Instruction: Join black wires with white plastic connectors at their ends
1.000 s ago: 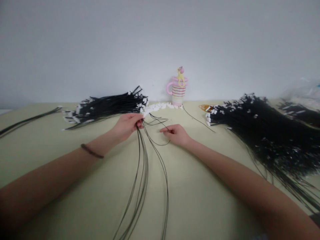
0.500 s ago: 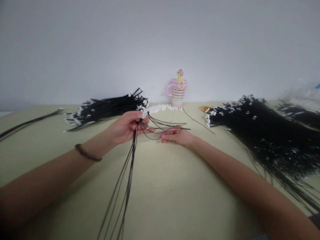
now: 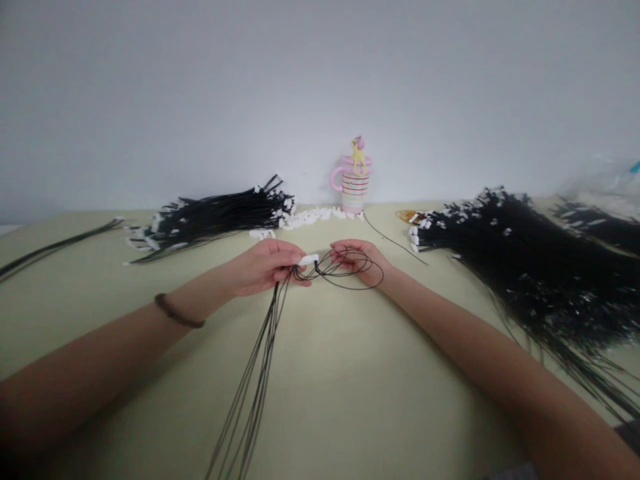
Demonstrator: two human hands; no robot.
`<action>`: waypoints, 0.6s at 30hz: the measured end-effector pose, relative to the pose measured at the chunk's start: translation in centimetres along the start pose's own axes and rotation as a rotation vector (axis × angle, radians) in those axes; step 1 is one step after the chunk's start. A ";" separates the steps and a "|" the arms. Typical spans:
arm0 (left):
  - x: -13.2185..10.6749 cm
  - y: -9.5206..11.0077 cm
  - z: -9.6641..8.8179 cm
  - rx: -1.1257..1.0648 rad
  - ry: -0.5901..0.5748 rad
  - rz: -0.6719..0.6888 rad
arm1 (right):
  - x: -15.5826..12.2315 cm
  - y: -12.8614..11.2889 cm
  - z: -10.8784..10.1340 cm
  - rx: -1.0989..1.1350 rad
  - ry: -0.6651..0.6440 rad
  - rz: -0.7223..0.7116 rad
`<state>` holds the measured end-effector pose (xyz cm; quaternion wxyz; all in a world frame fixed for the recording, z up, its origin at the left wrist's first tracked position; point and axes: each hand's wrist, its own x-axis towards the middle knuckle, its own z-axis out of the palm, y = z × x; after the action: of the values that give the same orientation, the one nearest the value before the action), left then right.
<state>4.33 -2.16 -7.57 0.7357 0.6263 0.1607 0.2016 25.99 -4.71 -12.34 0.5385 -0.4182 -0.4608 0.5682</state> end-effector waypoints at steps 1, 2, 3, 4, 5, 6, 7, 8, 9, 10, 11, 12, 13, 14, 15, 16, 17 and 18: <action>0.0 0.0 0.0 -0.038 -0.001 -0.006 | 0.2 0.1 -0.2 0.011 0.007 -0.001; 0.0 0.1 0.0 -0.075 0.014 -0.001 | 0.3 0.2 -0.4 0.022 0.003 -0.004; 0.0 0.2 -0.1 -0.104 0.044 0.017 | 0.4 0.3 -0.5 0.034 -0.002 -0.013; 0.0 0.3 -0.1 -0.125 0.086 0.044 | 0.5 0.4 -0.6 0.049 -0.006 -0.023; 0.1 0.4 -0.2 -0.136 0.135 0.075 | 0.6 0.4 -0.6 0.066 -0.002 -0.034; 0.2 0.4 -0.3 -0.135 0.187 0.104 | 0.7 0.5 -0.6 0.082 0.012 -0.045; 0.4 0.4 -0.5 -0.121 0.242 0.133 | 0.8 0.6 -0.4 0.092 0.043 -0.055; 0.6 0.3 -0.8 -0.092 0.301 0.159 | 0.9 0.7 -0.3 0.089 0.092 -0.062; 0.9 0.1 -1.2 -0.051 0.363 0.183 | 1.0 0.8 -0.1 0.070 0.161 -0.067; 1.1 -0.2 -1.6 0.000 0.426 0.205 | 1.0 0.9 0.0 0.027 0.252 -0.082; 1.3 -0.6 -2.0 0.058 0.490 0.221 | 1.0 1.1 0.2 -0.045 0.353 -0.114; 1.5 -1.0 -2.5 0.113 0.550 0.233 | 0.9 1.2 0.4 -0.148 0.449 -0.169; 1.7 -1.4 -2.9 0.161 0.605 0.236 | 0.7 1.3 0.6 -0.271 0.526 -0.246; 1.8 -1.8 -3.2 0.206 0.652 0.228 | 0.4 1.3 0.8 -0.401 0.571 -0.336; 1.8 -2.2 -3.4 0.252 0.688 0.211 | 0.1 1.4 1.1 -0.521 0.568 -0.417; 1.9 -2.6 -3.4 0.305 0.712 0.187 | -0.4 1.4 1.5 -0.616 0.514 -0.465; 1.8 -2.8 -3.4 0.361 0.722 0.160 | -0.8 1.4 2.0 -0.680 0.421 -0.466; 1.8 -3.0 -3.2 0.416 0.718 0.136 | -1.2 1.4 2.6 -0.720 0.308 -0.426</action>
<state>4.59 1.02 -11.04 0.4759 0.6606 0.4026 0.4184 23.25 -6.12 -13.17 0.5259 -0.5547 -0.6194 0.1791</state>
